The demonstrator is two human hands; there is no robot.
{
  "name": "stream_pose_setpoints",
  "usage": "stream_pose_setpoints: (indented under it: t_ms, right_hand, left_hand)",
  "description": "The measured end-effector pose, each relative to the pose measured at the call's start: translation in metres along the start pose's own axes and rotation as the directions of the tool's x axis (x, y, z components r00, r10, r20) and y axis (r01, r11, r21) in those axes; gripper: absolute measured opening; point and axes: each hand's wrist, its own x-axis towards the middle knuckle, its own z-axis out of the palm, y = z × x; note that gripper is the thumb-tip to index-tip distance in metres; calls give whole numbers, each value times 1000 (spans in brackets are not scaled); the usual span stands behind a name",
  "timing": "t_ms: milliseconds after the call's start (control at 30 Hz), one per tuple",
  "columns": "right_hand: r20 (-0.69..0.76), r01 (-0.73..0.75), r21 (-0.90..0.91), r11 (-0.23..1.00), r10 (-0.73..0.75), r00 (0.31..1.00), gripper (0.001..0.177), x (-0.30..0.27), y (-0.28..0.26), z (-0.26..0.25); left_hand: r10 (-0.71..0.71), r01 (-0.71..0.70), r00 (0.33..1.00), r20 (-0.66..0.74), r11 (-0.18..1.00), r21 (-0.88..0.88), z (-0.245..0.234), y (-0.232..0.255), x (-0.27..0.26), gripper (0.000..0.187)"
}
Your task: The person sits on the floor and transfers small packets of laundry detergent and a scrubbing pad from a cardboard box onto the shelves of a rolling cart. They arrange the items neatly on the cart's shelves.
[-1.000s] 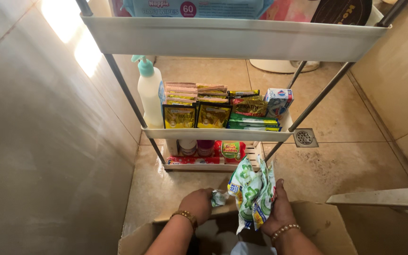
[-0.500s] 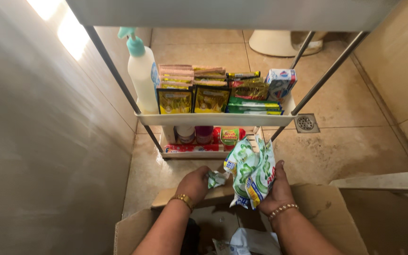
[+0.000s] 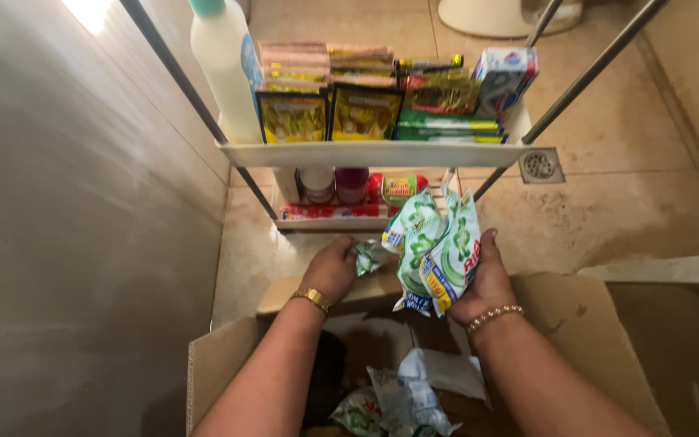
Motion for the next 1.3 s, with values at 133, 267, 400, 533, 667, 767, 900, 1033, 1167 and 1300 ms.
stream_pose_setpoints:
  t_ms: [133,267,400,533,667,767,900,1033,1167,1300]
  right_hand:
    - [-32,16,11,1000,-15,999,76,0,1,1]
    - [-72,43,-14,999,-44,996,75,-2,1,4]
    - [-150,19,-56,998,-27,988,78,-4,1,9]
    - [-119,45,-44,998,-50,992,76,-5,3,12]
    - [-139,65,-29,997,-69,988,75,-6,5,12]
    - [-155,98,-36,995,-102,983,75,-8,9,10]
    - [-183,98,-20,995,-100,978,76,-7,10,6]
    - [-139,137,-27,990,-139,980,78,-5,11,2]
    - [-177,134,-10,991,-133,975,76,-3,11,-1]
    - [-182,140,12,990,-136,974,73,-2,11,-3]
  left_hand:
    - [-5,5,1000,-4,998,-59,1,-3,2,24]
    - [69,-81,994,-81,984,-160,-3,-2,8,26]
    - [127,-150,983,-136,974,-169,-14,11,21,31]
    - [76,-78,995,-62,996,-37,-24,30,30,27]
    - [150,-144,986,-68,985,91,-26,46,48,26]
    - [207,-201,971,-115,977,67,-20,51,62,27]
    - [170,-164,983,-71,982,89,-3,54,87,27]
    - [207,-207,978,14,976,59,20,52,117,34]
    - [246,-251,968,50,954,165,41,50,151,37]
    - [209,-228,973,98,941,251,58,50,174,39]
